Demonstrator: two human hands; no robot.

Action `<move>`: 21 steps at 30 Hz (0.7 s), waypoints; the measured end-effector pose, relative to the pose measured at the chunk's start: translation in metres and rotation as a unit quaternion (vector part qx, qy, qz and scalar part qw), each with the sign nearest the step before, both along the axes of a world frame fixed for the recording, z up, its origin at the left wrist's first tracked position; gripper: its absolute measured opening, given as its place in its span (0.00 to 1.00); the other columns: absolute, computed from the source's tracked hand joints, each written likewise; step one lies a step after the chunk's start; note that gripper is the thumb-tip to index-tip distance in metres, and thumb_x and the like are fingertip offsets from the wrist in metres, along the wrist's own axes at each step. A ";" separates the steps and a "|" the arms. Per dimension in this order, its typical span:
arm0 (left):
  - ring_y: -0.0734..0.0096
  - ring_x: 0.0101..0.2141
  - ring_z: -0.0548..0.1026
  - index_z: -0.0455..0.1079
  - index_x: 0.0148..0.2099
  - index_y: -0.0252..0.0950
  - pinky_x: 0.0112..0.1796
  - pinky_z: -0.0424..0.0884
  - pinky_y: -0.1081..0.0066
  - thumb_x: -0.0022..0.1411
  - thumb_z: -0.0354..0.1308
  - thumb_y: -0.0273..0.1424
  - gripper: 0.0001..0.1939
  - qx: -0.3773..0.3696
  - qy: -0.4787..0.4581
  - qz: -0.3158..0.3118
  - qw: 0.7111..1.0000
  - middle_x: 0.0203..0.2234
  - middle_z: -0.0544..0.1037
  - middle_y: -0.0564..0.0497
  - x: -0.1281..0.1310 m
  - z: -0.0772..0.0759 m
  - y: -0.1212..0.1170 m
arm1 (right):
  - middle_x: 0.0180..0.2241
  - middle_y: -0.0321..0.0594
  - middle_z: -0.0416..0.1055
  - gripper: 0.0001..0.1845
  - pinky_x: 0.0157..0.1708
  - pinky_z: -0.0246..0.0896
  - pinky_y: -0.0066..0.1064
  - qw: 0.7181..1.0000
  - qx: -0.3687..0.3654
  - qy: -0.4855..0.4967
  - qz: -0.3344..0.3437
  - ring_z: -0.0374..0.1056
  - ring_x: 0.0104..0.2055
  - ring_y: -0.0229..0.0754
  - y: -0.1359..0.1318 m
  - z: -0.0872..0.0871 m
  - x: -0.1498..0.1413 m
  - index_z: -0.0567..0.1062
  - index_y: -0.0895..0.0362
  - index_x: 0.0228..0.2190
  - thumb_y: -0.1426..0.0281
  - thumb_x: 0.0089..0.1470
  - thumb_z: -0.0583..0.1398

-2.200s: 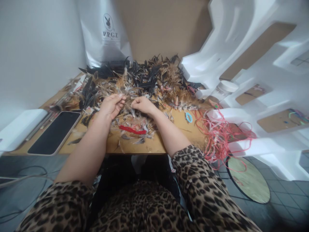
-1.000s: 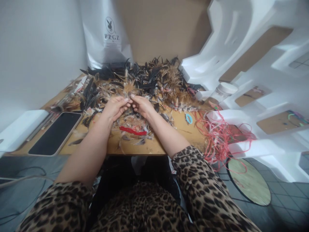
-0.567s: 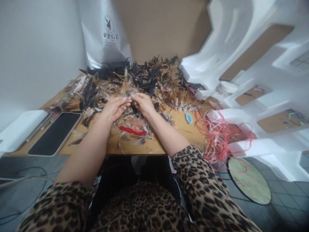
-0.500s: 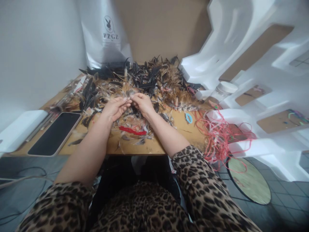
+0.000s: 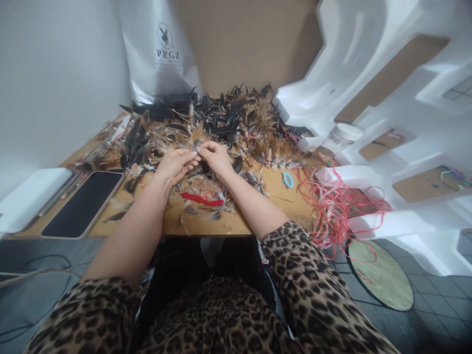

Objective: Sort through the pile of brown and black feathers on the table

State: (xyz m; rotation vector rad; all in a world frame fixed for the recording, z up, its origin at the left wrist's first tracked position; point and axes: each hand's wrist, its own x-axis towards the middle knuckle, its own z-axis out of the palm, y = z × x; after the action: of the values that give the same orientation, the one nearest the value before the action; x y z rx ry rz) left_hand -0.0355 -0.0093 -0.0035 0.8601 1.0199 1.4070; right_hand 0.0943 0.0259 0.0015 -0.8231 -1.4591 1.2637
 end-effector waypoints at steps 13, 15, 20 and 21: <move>0.86 0.17 0.68 0.69 0.25 0.30 0.19 0.62 0.86 0.50 0.62 0.24 0.05 0.023 -0.035 0.114 0.993 0.21 0.75 0.51 -0.010 0.011 -0.001 | 0.25 0.35 0.72 0.06 0.32 0.54 0.23 0.905 0.168 -0.367 0.133 0.62 0.27 0.31 0.013 0.000 0.025 0.76 0.61 0.25 0.73 0.43 0.59; 0.86 0.17 0.68 0.68 0.25 0.31 0.19 0.62 0.85 0.51 0.62 0.24 0.05 0.022 -0.031 0.114 0.993 0.21 0.75 0.51 -0.010 0.010 -0.001 | 0.25 0.35 0.72 0.07 0.31 0.53 0.24 0.883 0.183 -0.412 0.133 0.62 0.27 0.31 0.011 0.000 0.025 0.77 0.60 0.28 0.72 0.43 0.60; 0.85 0.17 0.68 0.68 0.25 0.31 0.18 0.63 0.85 0.50 0.62 0.25 0.06 0.037 -0.028 0.108 0.993 0.21 0.75 0.51 -0.011 0.007 0.000 | 0.27 0.36 0.73 0.10 0.29 0.52 0.25 0.844 0.197 -0.475 0.153 0.62 0.27 0.34 0.000 0.004 0.020 0.77 0.59 0.30 0.72 0.40 0.61; 0.85 0.17 0.68 0.68 0.25 0.31 0.18 0.63 0.85 0.50 0.62 0.26 0.06 0.040 -0.027 0.106 0.993 0.21 0.75 0.51 -0.012 0.007 0.001 | 0.27 0.37 0.73 0.09 0.29 0.52 0.26 0.835 0.208 -0.488 0.148 0.62 0.27 0.34 -0.002 0.004 0.019 0.77 0.59 0.29 0.73 0.40 0.61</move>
State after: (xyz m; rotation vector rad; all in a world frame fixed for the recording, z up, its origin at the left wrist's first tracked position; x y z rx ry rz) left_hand -0.0470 -0.0086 0.0032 0.7847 1.0438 1.6514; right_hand 0.1132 0.0242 0.0059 -1.0135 -2.6529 0.6398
